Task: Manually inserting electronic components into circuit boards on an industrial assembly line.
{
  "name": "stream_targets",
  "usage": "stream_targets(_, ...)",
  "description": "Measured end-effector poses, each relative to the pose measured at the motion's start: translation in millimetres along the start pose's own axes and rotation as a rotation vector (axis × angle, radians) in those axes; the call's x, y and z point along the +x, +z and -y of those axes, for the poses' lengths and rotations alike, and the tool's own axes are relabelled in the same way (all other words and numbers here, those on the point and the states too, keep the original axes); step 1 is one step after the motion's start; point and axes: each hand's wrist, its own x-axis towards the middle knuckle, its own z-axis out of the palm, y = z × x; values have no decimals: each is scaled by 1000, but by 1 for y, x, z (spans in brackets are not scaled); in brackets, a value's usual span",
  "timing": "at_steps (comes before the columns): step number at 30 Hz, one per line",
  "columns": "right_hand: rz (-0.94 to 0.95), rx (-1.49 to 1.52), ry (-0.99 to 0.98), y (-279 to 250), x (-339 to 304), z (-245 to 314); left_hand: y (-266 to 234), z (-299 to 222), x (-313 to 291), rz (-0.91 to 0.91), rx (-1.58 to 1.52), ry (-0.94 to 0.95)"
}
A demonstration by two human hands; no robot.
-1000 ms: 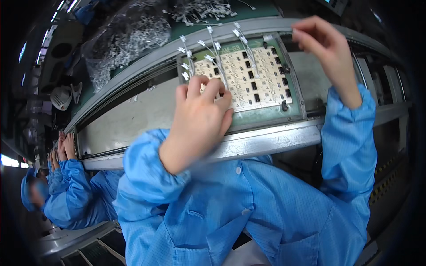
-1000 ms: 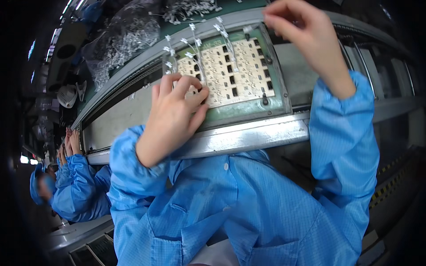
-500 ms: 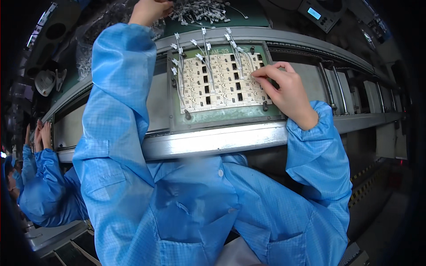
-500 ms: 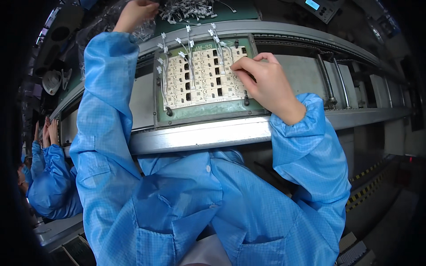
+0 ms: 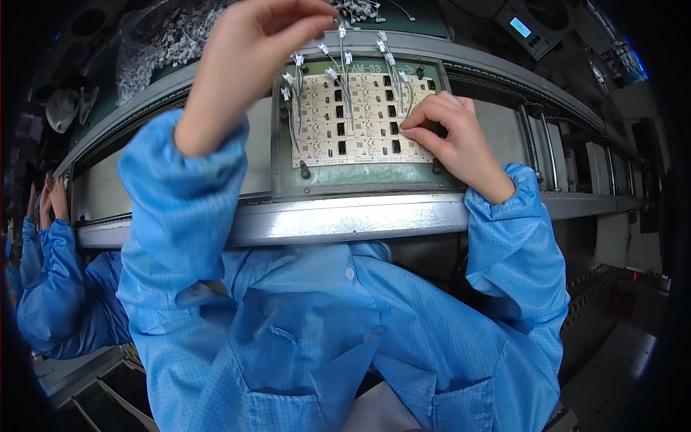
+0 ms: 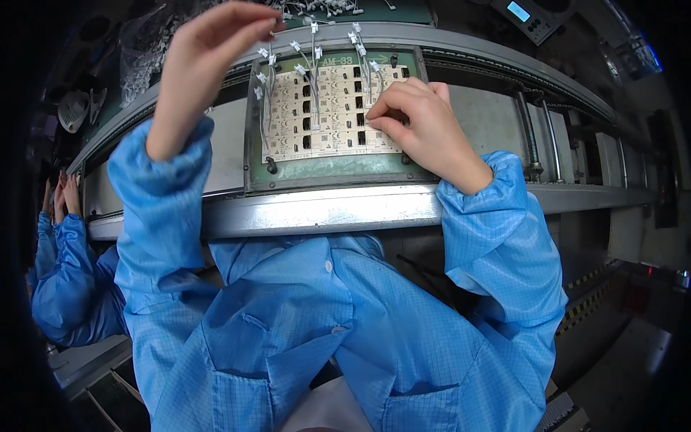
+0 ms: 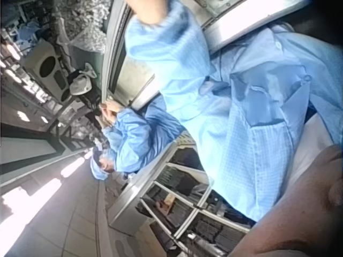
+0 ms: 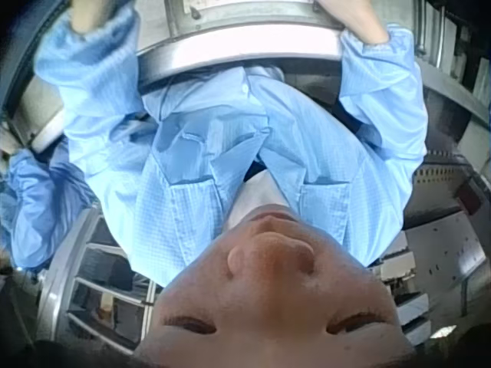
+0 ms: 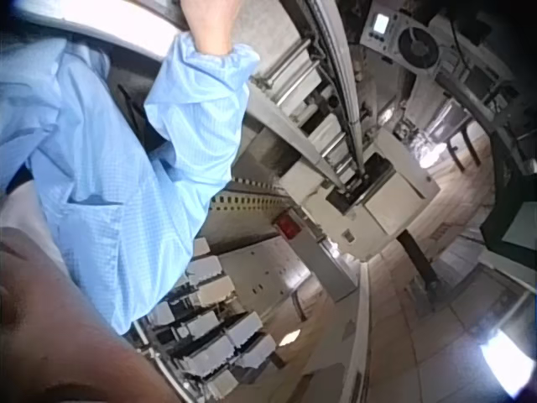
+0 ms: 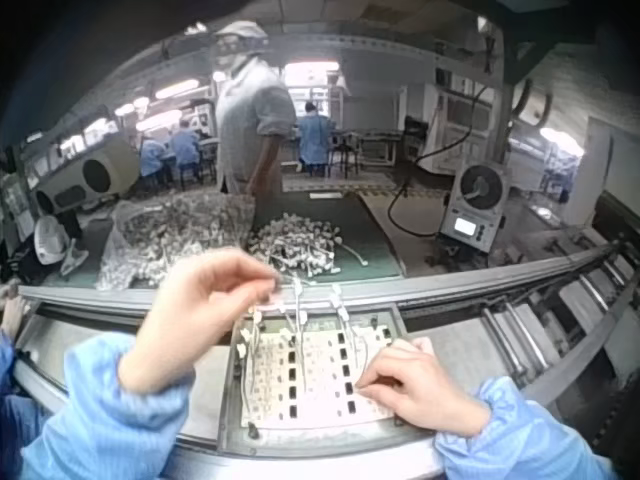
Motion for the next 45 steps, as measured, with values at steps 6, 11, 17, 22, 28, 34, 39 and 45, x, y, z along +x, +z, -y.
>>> stream_targets(6, 49, 2, -13, 0, 2, -7, 27, -19, -42, -41, 156, 15)
stream_targets(11, 15, -51, -35, -5, 7, -6, 32, -16, -39, -40, 103, 39)
stream_targets(17, 28, -328, -234, -12, -12, 15, 42, -21, -68, -89, 445, 214)
stream_targets(22, 115, -213, -210, -28, 17, 0, 52, -30, -77, -43, 545, 189)
stream_targets(28, -314, -436, 276, -27, 123, -104, 70, -34, -74, 93, 580, 26)
stream_targets(34, -237, -553, 293, 0, 149, -147, 76, -34, -71, 131, 517, -64)
stream_targets(39, -282, -290, 191, -12, 153, -136, 78, -27, -69, 145, 534, -44)
stream_targets(45, -197, -231, 199, -36, 135, -113, 81, -31, -72, 144, 548, -78)
